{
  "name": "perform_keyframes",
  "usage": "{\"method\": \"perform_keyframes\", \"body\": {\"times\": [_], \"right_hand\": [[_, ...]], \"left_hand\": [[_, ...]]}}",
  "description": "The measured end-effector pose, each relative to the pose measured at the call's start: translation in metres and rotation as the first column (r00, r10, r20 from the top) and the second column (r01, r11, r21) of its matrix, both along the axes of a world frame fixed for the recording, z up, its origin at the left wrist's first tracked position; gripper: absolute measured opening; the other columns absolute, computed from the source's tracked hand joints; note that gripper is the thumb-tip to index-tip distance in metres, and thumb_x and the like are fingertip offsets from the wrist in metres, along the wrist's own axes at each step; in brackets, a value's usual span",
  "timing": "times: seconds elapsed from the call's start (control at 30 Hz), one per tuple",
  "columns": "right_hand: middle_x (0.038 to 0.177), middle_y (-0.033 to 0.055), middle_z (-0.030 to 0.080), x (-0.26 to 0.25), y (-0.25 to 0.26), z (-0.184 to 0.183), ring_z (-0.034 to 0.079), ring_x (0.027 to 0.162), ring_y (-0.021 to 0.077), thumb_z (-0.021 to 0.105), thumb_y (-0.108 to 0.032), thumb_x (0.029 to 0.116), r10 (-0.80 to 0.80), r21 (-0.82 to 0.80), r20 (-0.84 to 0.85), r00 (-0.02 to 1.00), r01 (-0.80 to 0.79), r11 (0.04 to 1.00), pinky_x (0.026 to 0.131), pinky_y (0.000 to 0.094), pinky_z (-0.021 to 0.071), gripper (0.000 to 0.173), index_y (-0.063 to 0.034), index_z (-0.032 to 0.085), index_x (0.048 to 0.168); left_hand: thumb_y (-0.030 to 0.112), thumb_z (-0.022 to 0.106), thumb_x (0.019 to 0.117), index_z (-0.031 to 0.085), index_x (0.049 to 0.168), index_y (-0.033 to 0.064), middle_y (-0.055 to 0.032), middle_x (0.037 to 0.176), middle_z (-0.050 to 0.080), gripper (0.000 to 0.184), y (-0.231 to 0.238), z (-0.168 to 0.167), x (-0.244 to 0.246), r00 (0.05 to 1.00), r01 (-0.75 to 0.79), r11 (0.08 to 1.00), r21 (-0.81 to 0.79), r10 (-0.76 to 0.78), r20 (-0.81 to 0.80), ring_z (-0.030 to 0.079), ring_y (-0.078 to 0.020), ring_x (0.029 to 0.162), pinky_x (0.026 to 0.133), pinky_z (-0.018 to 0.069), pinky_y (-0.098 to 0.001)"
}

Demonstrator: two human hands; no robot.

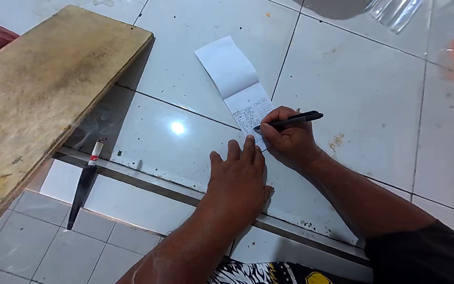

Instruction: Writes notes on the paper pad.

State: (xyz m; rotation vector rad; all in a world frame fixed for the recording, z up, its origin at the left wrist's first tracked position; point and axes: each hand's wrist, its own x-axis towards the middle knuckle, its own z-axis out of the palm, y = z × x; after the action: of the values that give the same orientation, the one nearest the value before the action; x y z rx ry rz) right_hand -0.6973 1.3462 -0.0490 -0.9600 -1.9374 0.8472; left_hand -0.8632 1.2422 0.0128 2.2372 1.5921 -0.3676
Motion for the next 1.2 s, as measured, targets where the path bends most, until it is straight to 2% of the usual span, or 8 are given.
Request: {"method": "perform_keyframes", "body": {"times": [0.5, 0.8, 0.93, 1.07, 1.2], "right_hand": [[0.076, -0.0027, 0.064, -0.0014, 0.0003, 0.0014, 0.057, 0.062, -0.0005, 0.066, -0.013, 0.0942, -0.024, -0.005, 0.057, 0.998, 0.025, 1.000, 0.055, 0.0164, 0.0480, 0.007, -0.0066, 0.068, 0.092], [0.072, -0.0041, 0.061, -0.0025, -0.0014, 0.0034, 0.055, 0.059, -0.0007, 0.066, -0.013, 0.0929, -0.050, -0.012, 0.075, 0.996, 0.051, 0.999, 0.052, 0.0163, 0.0457, 0.006, -0.0085, 0.067, 0.090], [0.072, -0.0030, 0.061, -0.0021, -0.0018, 0.0018, 0.054, 0.058, 0.0009, 0.066, -0.011, 0.0927, -0.061, -0.021, 0.010, 0.998, 0.061, 0.998, 0.051, 0.0170, 0.0456, 0.005, -0.0072, 0.066, 0.090], [0.072, -0.0030, 0.062, -0.0028, -0.0013, 0.0036, 0.055, 0.059, 0.0001, 0.067, -0.011, 0.0923, -0.084, -0.010, 0.033, 0.996, 0.084, 0.996, 0.051, 0.0171, 0.0467, 0.005, -0.0072, 0.067, 0.090], [0.073, -0.0021, 0.063, 0.0023, 0.0051, 0.0054, 0.055, 0.058, -0.0007, 0.067, -0.010, 0.0923, -0.088, 0.045, -0.060, 0.994, 0.091, 0.995, 0.050, 0.0157, 0.0463, 0.007, -0.0039, 0.066, 0.090]], "left_hand": [[0.069, 0.048, 0.0945, 0.040, 0.157, 0.0140, -0.0062, 0.170, 0.023, 0.084, -0.0009, -0.0017, 0.0001, 1.000, -0.004, 0.999, 0.031, 0.004, 0.011, 0.032, -0.0402, 0.147, 0.097, 0.0424, -0.0643], [0.069, 0.048, 0.0947, 0.038, 0.159, 0.0132, -0.0063, 0.171, 0.022, 0.086, -0.0012, -0.0012, 0.0001, 1.000, -0.004, 1.000, 0.024, 0.004, 0.009, 0.032, -0.0401, 0.148, 0.098, 0.0415, -0.0652], [0.070, 0.047, 0.0950, 0.035, 0.160, 0.0140, -0.0049, 0.172, 0.019, 0.087, 0.0003, 0.0008, 0.0002, 1.000, -0.007, 1.000, 0.001, 0.007, -0.006, 0.031, -0.0396, 0.149, 0.099, 0.0414, -0.0641], [0.068, 0.048, 0.0950, 0.038, 0.159, 0.0144, -0.0045, 0.171, 0.020, 0.084, -0.0001, 0.0004, 0.0000, 1.000, -0.012, 1.000, 0.006, 0.012, 0.007, 0.032, -0.0391, 0.148, 0.097, 0.0422, -0.0632], [0.068, 0.048, 0.0956, 0.038, 0.159, 0.0147, -0.0046, 0.171, 0.020, 0.083, 0.0002, 0.0012, -0.0002, 1.000, -0.006, 1.000, 0.000, 0.006, 0.004, 0.031, -0.0390, 0.148, 0.098, 0.0422, -0.0633]]}}
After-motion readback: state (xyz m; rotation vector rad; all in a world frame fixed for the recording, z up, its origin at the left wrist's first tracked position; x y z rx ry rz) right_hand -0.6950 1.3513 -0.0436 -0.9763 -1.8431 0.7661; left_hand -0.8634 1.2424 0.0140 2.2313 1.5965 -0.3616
